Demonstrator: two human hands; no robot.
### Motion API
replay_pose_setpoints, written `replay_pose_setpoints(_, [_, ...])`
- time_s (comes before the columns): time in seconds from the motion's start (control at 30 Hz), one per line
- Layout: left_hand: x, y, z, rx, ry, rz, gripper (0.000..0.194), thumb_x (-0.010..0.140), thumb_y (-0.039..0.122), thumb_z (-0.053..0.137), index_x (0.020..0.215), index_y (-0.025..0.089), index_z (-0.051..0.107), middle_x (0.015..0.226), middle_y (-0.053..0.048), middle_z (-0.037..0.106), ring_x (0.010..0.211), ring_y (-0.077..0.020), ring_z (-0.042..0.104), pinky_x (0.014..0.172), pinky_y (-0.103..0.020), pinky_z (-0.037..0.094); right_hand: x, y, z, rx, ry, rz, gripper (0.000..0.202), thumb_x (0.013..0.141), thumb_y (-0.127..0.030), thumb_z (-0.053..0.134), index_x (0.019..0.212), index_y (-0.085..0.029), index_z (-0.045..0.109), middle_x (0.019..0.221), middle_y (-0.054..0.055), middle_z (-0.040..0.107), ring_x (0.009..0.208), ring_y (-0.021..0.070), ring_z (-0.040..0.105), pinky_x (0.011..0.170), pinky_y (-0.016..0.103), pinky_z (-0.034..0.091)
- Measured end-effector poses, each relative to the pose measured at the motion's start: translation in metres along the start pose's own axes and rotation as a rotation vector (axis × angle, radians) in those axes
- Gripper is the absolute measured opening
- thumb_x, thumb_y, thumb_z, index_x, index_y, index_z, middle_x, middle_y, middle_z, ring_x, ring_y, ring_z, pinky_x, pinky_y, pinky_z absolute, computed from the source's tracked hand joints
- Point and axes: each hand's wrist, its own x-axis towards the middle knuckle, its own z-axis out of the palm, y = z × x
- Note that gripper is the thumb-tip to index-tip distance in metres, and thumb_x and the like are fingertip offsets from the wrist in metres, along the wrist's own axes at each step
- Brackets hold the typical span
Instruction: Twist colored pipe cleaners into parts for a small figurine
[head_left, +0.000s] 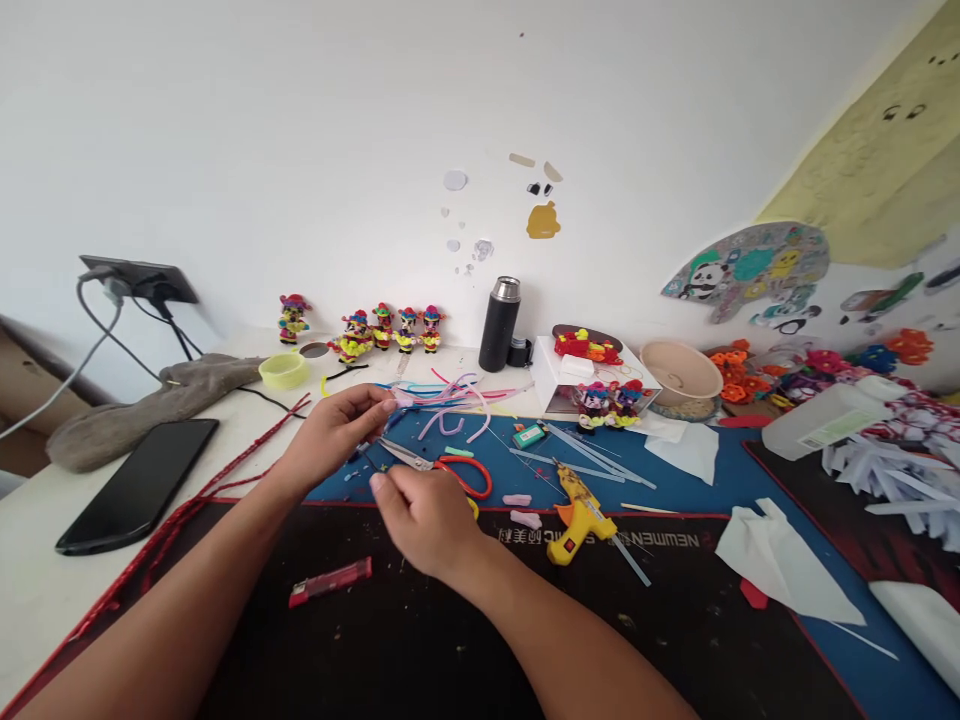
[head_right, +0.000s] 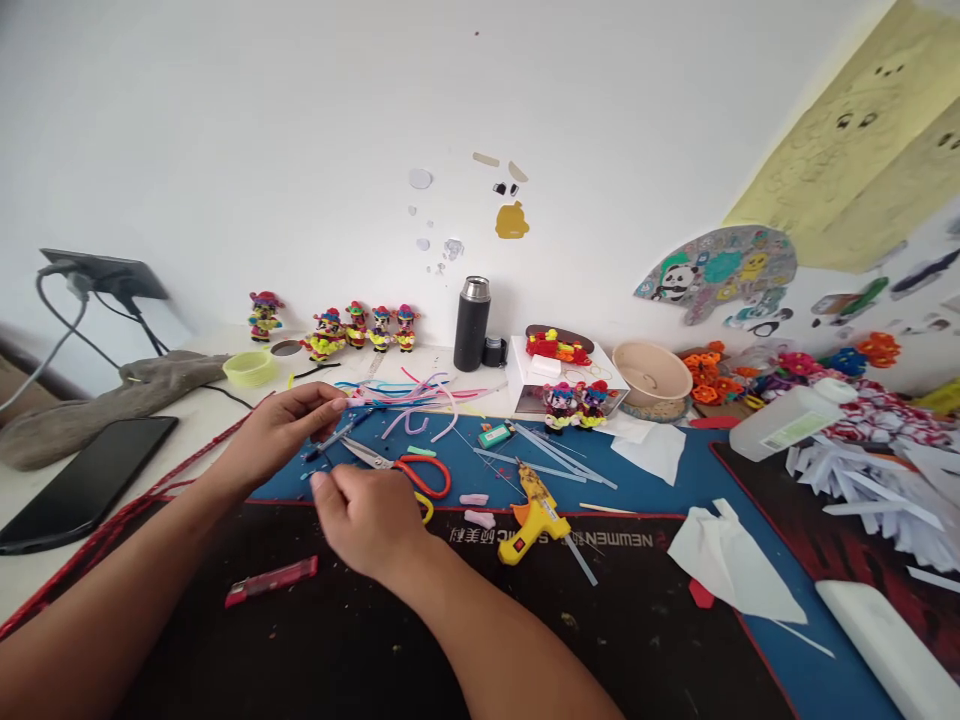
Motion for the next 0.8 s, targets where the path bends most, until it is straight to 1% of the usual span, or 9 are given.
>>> replay_pose_setpoints(0.1, [0.009,0.006,0.005,0.033,-0.061,-0.012,0.045,0.088,0.064,0.070,0.091,0.018,0.069,0.066,0.002,0.058,0.059,-0.0135,0.050,0.053,-0.023,0.039,-0.005,-0.007,0.006,-0.169,-0.102,-0.078,0.042,0.107,-0.038,0.051,0.068,-0.021,0.050,0.065,0.001,0.065,0.061,0.0171,0.058,0.059,0.031,0.024])
replay_pose_setpoints(0.2, [0.022,0.012,0.020,0.146,-0.211,0.011,0.040,0.089,0.059,0.069,0.096,0.020,0.073,0.071,0.000,0.064,0.065,-0.0163,0.056,0.058,-0.025,0.042,-0.007,-0.011,0.009,-0.278,-0.205,-0.113,0.040,0.107,-0.040,0.052,0.074,-0.021,0.061,0.072,0.002,0.073,0.064,0.0184,0.064,0.058,0.031,0.026])
replay_pose_setpoints(0.27, [0.029,0.014,0.038,0.262,-0.331,0.067,0.031,0.090,0.051,0.068,0.097,0.021,0.074,0.073,0.000,0.066,0.067,-0.0176,0.058,0.060,-0.026,0.042,-0.008,-0.013,0.010,-0.316,-0.257,-0.135,0.041,0.108,-0.042,0.051,0.078,-0.021,0.068,0.076,0.002,0.076,0.067,0.0193,0.067,0.057,0.031,0.027])
replay_pose_setpoints(0.37, [0.035,0.015,0.071,0.396,-0.529,0.149,0.018,0.089,0.034,0.064,0.095,0.021,0.075,0.077,-0.001,0.070,0.068,-0.0180,0.059,0.060,-0.026,0.041,-0.009,-0.014,0.011,-0.333,-0.299,-0.162,0.039,0.108,-0.042,0.050,0.089,-0.021,0.077,0.086,0.004,0.081,0.072,0.0212,0.070,0.057,0.031,0.033])
replay_pose_setpoints(0.43, [0.038,0.016,0.092,0.453,-0.640,0.185,0.017,0.087,0.025,0.061,0.097,0.021,0.074,0.079,-0.001,0.071,0.069,-0.0183,0.061,0.060,-0.026,0.040,-0.009,-0.014,0.012,-0.335,-0.325,-0.164,0.038,0.107,-0.041,0.050,0.095,-0.020,0.081,0.090,0.006,0.082,0.073,0.0231,0.072,0.059,0.032,0.039])
replay_pose_setpoints(0.5, [0.041,0.017,0.106,0.486,-0.698,0.203,0.017,0.086,0.022,0.061,0.097,0.021,0.073,0.081,-0.001,0.071,0.071,-0.0184,0.062,0.062,-0.026,0.040,-0.008,-0.012,0.012,-0.337,-0.357,-0.150,0.041,0.106,-0.041,0.049,0.099,-0.019,0.082,0.091,0.008,0.082,0.075,0.0251,0.073,0.062,0.033,0.045])
replay_pose_setpoints(0.57, [0.045,0.020,0.114,0.489,-0.738,0.192,0.016,0.086,0.021,0.062,0.098,0.021,0.072,0.084,-0.001,0.071,0.074,-0.0183,0.063,0.064,-0.026,0.042,-0.007,-0.012,0.012,-0.333,-0.385,-0.125,0.045,0.107,-0.042,0.046,0.101,-0.018,0.083,0.094,0.009,0.082,0.077,0.0267,0.074,0.066,0.035,0.049])
replay_pose_setpoints(0.7, [0.050,0.025,0.122,0.487,-0.815,0.158,0.020,0.088,0.018,0.063,0.106,0.021,0.072,0.093,-0.001,0.074,0.081,-0.0177,0.066,0.069,-0.024,0.045,-0.007,-0.014,0.009,-0.319,-0.458,-0.137,0.042,0.106,-0.038,0.044,0.105,-0.019,0.081,0.102,0.009,0.082,0.084,0.0286,0.075,0.070,0.038,0.054])
replay_pose_setpoints(0.8, [0.049,0.028,0.128,0.536,-0.859,0.198,0.023,0.090,0.016,0.064,0.111,0.021,0.073,0.097,-0.002,0.075,0.087,-0.0186,0.068,0.072,-0.025,0.047,-0.006,-0.015,0.008,-0.310,-0.504,-0.172,0.038,0.105,-0.037,0.046,0.115,-0.019,0.078,0.111,0.009,0.081,0.087,0.0302,0.076,0.068,0.038,0.056])
